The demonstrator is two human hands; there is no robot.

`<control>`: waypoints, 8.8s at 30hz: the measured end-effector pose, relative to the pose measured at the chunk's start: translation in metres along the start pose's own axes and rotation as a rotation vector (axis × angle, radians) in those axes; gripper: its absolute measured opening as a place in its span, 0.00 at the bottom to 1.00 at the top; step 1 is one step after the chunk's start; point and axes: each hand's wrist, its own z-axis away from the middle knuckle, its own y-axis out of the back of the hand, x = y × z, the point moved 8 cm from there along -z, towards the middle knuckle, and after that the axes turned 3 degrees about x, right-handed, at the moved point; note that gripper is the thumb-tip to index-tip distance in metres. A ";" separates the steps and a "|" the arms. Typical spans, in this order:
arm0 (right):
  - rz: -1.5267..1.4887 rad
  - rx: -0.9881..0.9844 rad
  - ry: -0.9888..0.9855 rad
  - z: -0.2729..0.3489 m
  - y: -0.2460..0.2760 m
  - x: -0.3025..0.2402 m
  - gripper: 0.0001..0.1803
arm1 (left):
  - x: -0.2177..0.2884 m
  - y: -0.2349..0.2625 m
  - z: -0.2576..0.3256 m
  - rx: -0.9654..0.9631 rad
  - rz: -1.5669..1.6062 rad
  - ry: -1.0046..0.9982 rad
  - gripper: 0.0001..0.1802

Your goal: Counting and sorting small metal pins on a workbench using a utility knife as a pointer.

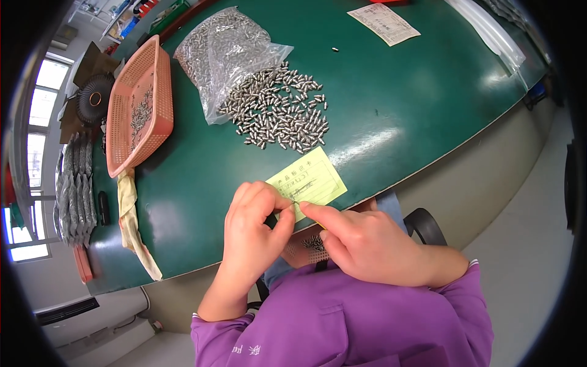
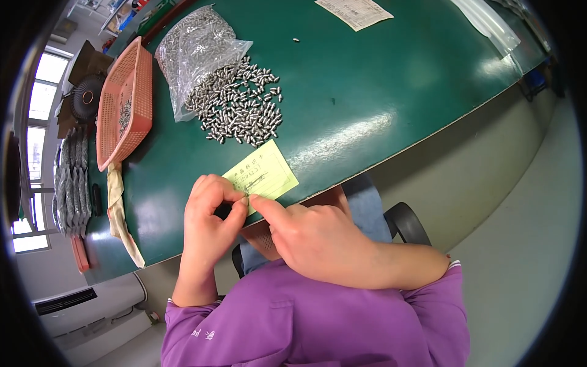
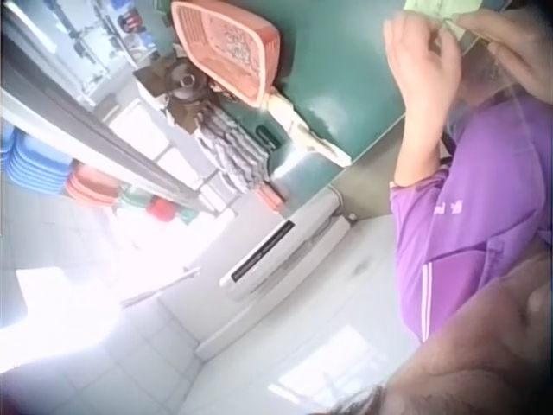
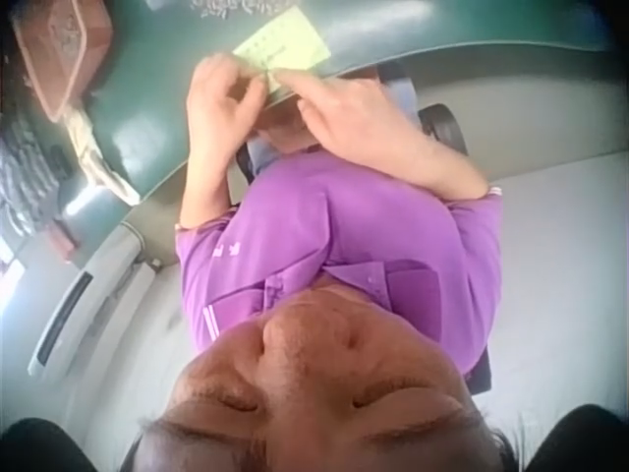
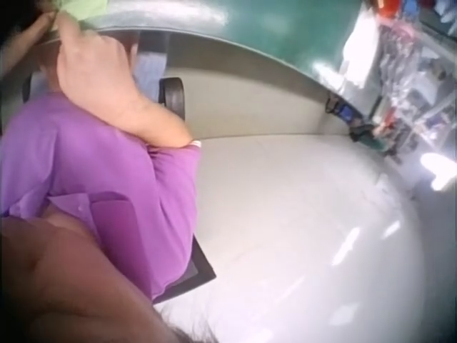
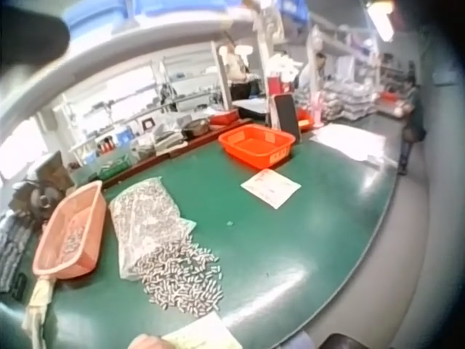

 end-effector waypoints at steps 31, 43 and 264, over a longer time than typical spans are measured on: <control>-0.178 0.170 0.061 0.011 0.032 0.008 0.26 | -0.036 0.012 -0.055 0.115 -0.286 0.043 0.06; -0.127 0.169 0.057 0.010 0.022 0.009 0.25 | -0.027 0.014 -0.048 0.108 -0.190 0.096 0.05; -0.376 0.339 -0.089 -0.027 0.053 0.050 0.26 | -0.005 0.000 -0.052 0.053 -0.287 -0.163 0.07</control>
